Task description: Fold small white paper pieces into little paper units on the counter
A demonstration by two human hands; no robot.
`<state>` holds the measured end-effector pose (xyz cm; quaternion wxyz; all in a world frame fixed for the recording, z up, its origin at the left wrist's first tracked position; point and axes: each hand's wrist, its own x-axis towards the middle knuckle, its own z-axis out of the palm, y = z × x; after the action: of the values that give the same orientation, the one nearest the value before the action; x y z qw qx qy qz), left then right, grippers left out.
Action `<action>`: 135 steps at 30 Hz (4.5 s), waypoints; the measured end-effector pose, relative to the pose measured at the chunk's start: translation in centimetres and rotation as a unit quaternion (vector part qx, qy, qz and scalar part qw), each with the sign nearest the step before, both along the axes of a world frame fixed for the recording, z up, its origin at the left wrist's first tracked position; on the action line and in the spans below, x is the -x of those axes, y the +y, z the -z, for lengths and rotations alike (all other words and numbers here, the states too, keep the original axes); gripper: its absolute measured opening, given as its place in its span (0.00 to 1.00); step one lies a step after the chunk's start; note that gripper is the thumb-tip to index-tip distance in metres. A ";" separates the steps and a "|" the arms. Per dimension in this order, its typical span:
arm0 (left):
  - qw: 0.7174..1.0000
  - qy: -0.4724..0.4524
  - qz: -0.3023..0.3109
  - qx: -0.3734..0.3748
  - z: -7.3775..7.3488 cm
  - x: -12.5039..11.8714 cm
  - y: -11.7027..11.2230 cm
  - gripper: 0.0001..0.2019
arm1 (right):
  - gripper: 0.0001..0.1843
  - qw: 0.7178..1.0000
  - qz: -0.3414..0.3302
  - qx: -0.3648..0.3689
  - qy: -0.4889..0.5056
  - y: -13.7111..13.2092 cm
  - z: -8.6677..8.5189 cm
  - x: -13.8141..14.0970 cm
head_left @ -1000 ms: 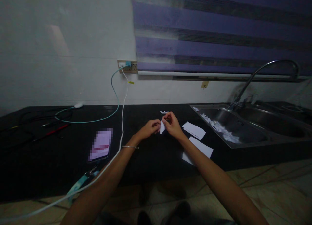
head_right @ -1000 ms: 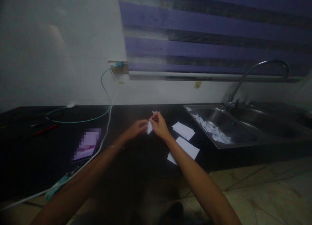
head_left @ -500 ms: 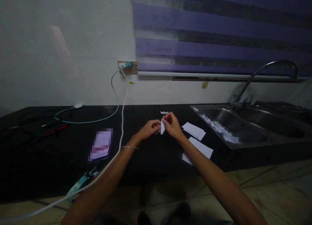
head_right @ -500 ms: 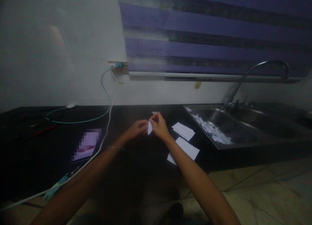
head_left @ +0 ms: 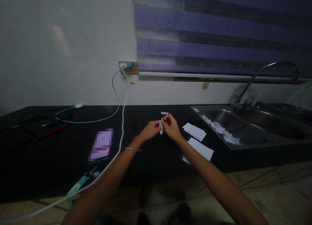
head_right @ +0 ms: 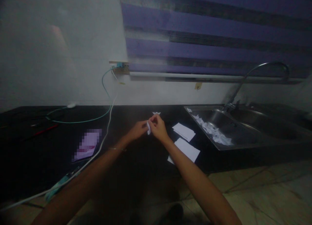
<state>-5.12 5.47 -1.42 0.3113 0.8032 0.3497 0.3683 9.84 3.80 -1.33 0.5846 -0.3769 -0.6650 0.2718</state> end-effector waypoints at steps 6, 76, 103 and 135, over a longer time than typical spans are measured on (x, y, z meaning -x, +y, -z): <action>0.983 0.120 -0.124 -0.062 -0.2 0.6 0.1 0.08 | 0.17 0.988 0.075 -0.046 -0.126 -0.2 -0.3 -0.4; 0.976 0.049 0.165 0.131 -2.2 1.7 -0.4 0.31 | 0.16 0.982 -0.049 0.172 0.066 1.9 0.7 -1.9; 0.974 -0.172 0.015 0.145 -0.9 2.2 1.2 0.16 | 0.13 0.998 -0.029 0.032 -0.048 1.2 -0.6 -3.4; 0.983 -0.175 -0.059 0.019 -0.3 1.3 1.4 0.11 | 0.12 0.998 -0.036 0.043 0.002 0.9 -0.1 -2.2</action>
<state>-6.38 6.89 -1.17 0.3605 0.6987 0.3432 0.5138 12.07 4.71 -1.22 0.5588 -0.3776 -0.6647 0.3216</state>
